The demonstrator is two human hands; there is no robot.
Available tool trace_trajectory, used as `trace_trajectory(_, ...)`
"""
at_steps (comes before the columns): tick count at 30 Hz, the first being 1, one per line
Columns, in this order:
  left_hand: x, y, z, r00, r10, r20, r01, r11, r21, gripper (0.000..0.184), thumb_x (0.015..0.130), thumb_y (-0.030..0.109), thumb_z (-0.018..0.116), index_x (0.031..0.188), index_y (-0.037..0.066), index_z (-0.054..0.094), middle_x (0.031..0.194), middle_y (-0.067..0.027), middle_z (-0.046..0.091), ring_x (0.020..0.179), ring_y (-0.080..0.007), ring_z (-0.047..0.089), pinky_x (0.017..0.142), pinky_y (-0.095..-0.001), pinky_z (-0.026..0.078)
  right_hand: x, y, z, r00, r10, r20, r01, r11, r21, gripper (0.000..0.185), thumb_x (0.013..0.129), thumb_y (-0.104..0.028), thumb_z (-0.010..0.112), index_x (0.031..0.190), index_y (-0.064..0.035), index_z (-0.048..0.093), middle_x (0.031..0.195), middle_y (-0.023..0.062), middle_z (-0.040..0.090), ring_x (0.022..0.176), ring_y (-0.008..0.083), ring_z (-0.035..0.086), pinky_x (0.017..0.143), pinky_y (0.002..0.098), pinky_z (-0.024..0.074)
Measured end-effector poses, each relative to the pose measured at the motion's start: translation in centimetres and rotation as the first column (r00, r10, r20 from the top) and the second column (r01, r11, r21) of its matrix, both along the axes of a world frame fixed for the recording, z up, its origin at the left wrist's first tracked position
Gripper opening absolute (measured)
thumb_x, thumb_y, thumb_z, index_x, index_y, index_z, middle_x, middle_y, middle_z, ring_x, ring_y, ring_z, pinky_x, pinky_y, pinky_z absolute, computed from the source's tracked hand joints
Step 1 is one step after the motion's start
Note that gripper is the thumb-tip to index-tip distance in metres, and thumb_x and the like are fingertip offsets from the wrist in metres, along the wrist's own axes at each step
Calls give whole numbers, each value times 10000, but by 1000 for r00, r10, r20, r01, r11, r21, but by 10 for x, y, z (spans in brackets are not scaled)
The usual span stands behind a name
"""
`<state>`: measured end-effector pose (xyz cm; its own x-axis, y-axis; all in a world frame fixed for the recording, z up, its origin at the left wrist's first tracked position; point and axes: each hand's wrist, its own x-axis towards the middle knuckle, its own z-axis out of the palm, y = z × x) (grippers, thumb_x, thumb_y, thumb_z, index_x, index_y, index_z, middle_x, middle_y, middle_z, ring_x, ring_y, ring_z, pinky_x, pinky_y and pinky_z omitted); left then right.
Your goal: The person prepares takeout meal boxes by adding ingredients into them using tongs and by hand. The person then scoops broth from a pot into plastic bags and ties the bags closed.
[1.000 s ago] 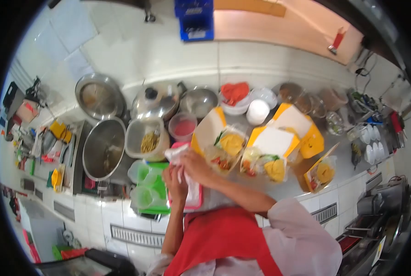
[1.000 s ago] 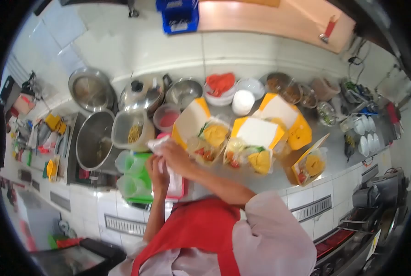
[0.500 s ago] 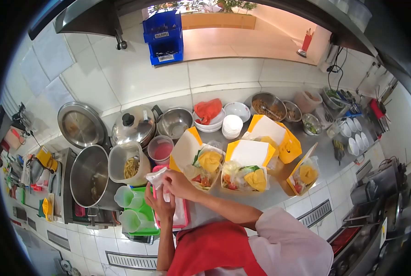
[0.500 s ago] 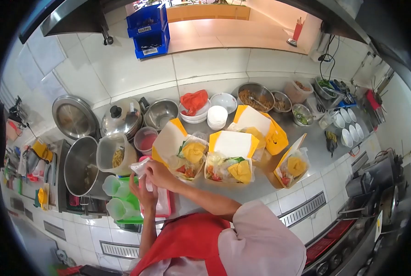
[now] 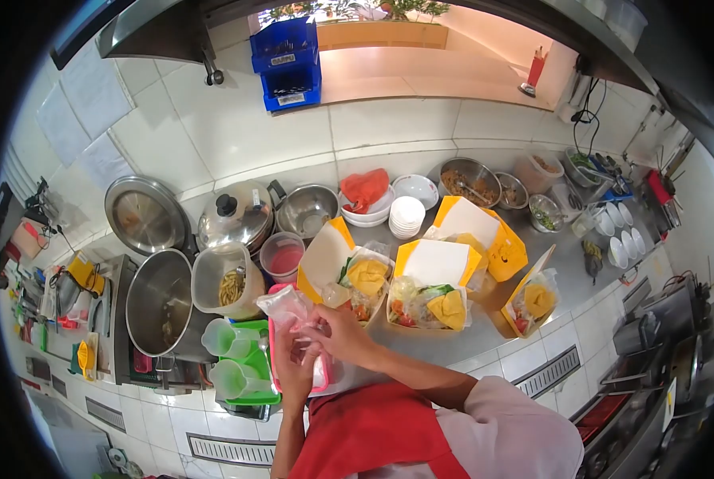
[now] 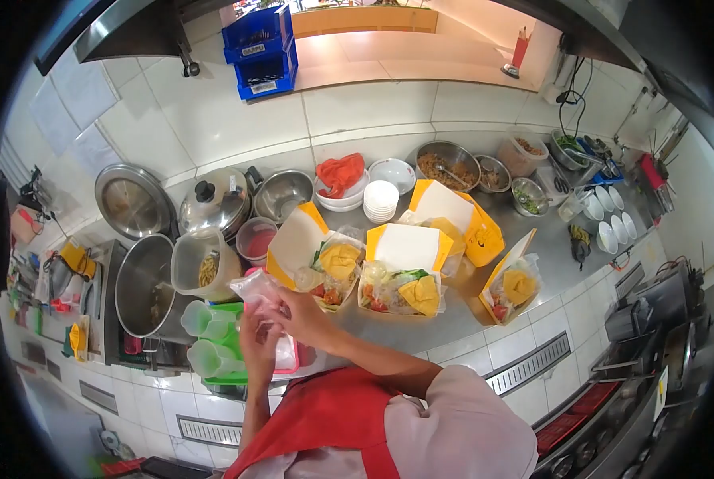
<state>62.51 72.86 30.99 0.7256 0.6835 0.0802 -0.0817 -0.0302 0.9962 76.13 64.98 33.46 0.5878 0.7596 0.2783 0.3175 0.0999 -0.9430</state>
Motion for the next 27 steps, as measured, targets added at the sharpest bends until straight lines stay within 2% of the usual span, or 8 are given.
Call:
trace_trajectory(3, -23, 24, -59, 992, -78, -102, 63, 988, -139, 664, 873, 20, 716, 1453, 43, 393, 1162, -99, 604, 935, -148, 633, 794, -256, 519, 1, -9, -19, 999, 4, -52, -10, 994, -106, 297, 858, -222, 771, 837, -13, 561, 636, 53, 535, 544, 127, 484, 527, 306, 410)
trace_trajectory(4, -18, 10, -27, 997, -30, -73, 9, 960, -279, 562, 862, 19, 729, 1372, 27, 492, 1037, -71, 630, 891, -144, 634, 793, -270, 530, 1, -12, -20, 999, -11, -48, 6, 994, -108, 316, 854, -238, 777, 825, -13, 557, 633, 49, 528, 549, 120, 474, 523, 306, 400)
trace_trajectory(7, -15, -15, 4, 997, -68, 40, 77, 947, -311, 408, 915, 37, 679, 1297, -6, 545, 1008, -75, 652, 892, -141, 640, 809, -285, 542, -1, -17, -23, 1000, -17, -5, 16, 991, -136, 374, 844, -280, 793, 781, -13, 539, 625, 36, 505, 563, 108, 445, 514, 309, 376)
trace_trajectory(10, -15, -25, 6, 985, -144, -92, 116, 960, -255, 416, 920, 34, 661, 1310, -11, 524, 1053, -91, 650, 922, -161, 642, 832, -300, 548, 1, -19, -40, 996, 52, 67, -39, 981, -191, 426, 840, -300, 798, 724, -16, 504, 616, 25, 474, 572, 112, 421, 511, 315, 360)
trace_trajectory(13, -24, -9, -25, 977, -189, -94, 125, 876, -465, 558, 901, 45, 683, 1395, 20, 425, 1148, -95, 610, 973, -175, 629, 830, -311, 552, 4, -19, -53, 996, 83, 20, -78, 978, -191, 462, 838, -301, 799, 681, -23, 465, 607, 23, 430, 579, 117, 396, 508, 322, 341)
trace_trajectory(16, -23, -16, -19, 993, -110, -42, 96, 960, -263, 453, 938, 37, 586, 1370, 31, 450, 1166, -123, 622, 968, -186, 656, 832, -303, 558, 5, -26, -52, 994, 83, -77, -98, 973, -211, 491, 836, -304, 798, 658, -26, 434, 599, 26, 386, 576, 119, 362, 502, 331, 317)
trace_trajectory(20, -13, -44, 10, 992, -125, 31, 128, 933, -335, 365, 966, 63, 606, 1309, -22, 518, 1081, -99, 660, 914, -162, 649, 794, -305, 555, 2, -34, -40, 994, 107, -34, -112, 946, -303, 500, 845, -316, 787, 645, -31, 427, 583, 20, 361, 569, 107, 341, 495, 330, 303)
trace_trajectory(27, -18, -24, -32, 981, 167, -102, -193, 906, -375, 192, 982, 149, 641, 986, -42, 662, 782, -64, 676, 644, -122, 633, 602, -272, 532, 7, -45, -46, 984, 168, -58, -178, 939, -294, 469, 851, -320, 781, 694, -28, 449, 599, 2, 402, 584, 104, 365, 511, 323, 327)
